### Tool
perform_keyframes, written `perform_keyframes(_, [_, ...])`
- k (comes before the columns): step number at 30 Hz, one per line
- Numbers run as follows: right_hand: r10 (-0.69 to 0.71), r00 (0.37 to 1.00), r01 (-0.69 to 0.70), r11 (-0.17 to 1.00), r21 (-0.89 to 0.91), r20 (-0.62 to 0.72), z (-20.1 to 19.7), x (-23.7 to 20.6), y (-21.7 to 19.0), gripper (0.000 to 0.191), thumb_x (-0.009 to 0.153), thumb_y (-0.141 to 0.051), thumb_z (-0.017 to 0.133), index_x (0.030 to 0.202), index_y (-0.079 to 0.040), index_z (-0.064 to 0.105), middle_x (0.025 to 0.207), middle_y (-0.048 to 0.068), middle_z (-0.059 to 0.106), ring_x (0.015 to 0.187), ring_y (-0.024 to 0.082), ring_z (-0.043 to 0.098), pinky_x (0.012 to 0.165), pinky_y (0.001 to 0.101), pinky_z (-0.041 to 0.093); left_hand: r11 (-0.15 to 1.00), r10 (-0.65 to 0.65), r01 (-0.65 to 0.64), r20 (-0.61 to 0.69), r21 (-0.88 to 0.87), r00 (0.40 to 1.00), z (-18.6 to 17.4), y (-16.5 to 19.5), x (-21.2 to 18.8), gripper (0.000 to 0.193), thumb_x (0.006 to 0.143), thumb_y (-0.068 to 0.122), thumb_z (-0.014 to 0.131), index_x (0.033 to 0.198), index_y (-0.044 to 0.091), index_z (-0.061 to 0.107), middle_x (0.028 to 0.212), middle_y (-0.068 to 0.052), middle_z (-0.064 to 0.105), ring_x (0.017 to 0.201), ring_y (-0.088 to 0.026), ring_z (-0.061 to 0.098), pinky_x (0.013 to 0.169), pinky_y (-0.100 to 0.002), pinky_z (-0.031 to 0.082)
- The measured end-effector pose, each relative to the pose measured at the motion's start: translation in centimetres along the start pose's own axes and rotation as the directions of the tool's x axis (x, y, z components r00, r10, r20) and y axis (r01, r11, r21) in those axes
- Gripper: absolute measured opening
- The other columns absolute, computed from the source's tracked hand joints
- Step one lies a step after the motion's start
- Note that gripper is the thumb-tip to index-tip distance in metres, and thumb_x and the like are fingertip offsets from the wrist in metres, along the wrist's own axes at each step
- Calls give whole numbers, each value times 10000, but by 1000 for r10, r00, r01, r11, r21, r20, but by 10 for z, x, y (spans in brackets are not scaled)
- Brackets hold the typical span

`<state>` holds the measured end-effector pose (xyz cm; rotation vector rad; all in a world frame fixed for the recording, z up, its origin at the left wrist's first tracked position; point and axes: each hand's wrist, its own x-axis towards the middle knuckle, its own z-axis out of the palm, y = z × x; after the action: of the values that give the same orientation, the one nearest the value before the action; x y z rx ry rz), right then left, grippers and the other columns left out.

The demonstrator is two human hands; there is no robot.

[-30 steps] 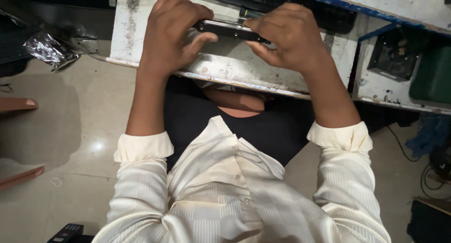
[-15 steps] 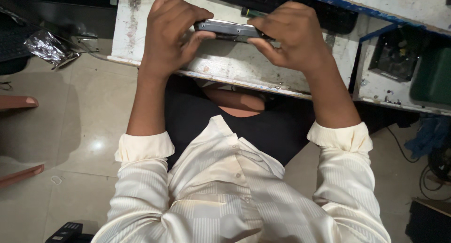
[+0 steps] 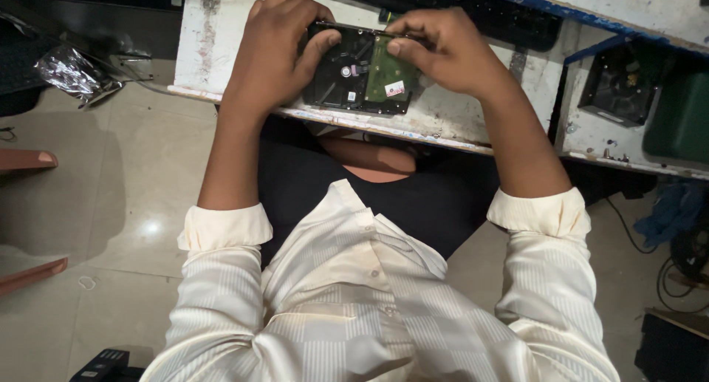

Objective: The person disassembles a hard drive on a workbench, removes the top cover, and uses a screwdriver to adjust components on the circuit board. They then reassemble the drive by replacing the cover and tightening screws.

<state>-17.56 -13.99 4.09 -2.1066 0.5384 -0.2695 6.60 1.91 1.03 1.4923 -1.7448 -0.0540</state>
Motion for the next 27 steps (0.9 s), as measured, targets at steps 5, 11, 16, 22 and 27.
perform_keyframes(5, [-265, 964, 251, 899, -360, 9, 0, 2, 3, 225, 1045, -202, 728, 1141, 0, 742, 932, 123, 699, 775, 221, 675, 674, 351, 530, 994, 1, -3, 19, 108, 1000, 6, -4, -2, 147, 1045, 218, 700, 1067, 74, 708, 1086, -102, 625, 1128, -312, 533, 917, -460, 370])
perform_keyframes(11, [-296, 955, 263, 838, -477, 5, 6, 1, 7, 228, 1056, -229, 724, 1122, -14, 760, 927, 137, 646, 855, 302, 638, 752, 414, 503, 986, 11, -21, 63, 164, 998, 11, -6, -4, 163, 1064, 206, 649, 1011, 64, 709, 1092, -91, 614, 1113, -318, 523, 921, -460, 362])
perform_keyframes(16, [-251, 968, 217, 870, -443, -21, 4, 1, 7, 220, 1003, -211, 755, 1098, -13, 779, 934, 131, 662, 859, 283, 635, 753, 401, 495, 984, -61, 44, 95, 173, 994, 13, -5, -3, 184, 1104, 250, 652, 1057, 83, 715, 1056, -88, 610, 1064, -298, 531, 930, -467, 362])
perform_keyframes(22, [-280, 959, 234, 862, -450, -39, 5, 2, 9, 151, 1011, -163, 763, 1081, -32, 788, 960, 109, 677, 925, 272, 642, 815, 404, 505, 960, 5, -23, 63, 279, 998, 14, -3, -3, 144, 1076, 201, 623, 1033, 86, 699, 1062, -72, 615, 1073, -294, 527, 933, -448, 371])
perform_keyframes(27, [-324, 945, 261, 831, -492, -45, 6, 2, 12, 131, 1009, -157, 773, 1069, -42, 794, 977, 99, 689, 978, 281, 647, 862, 412, 511, 951, 10, -29, 65, 308, 998, 14, -1, -2, 142, 1067, 183, 612, 1001, 85, 690, 1048, -55, 619, 1060, -287, 527, 916, -439, 381])
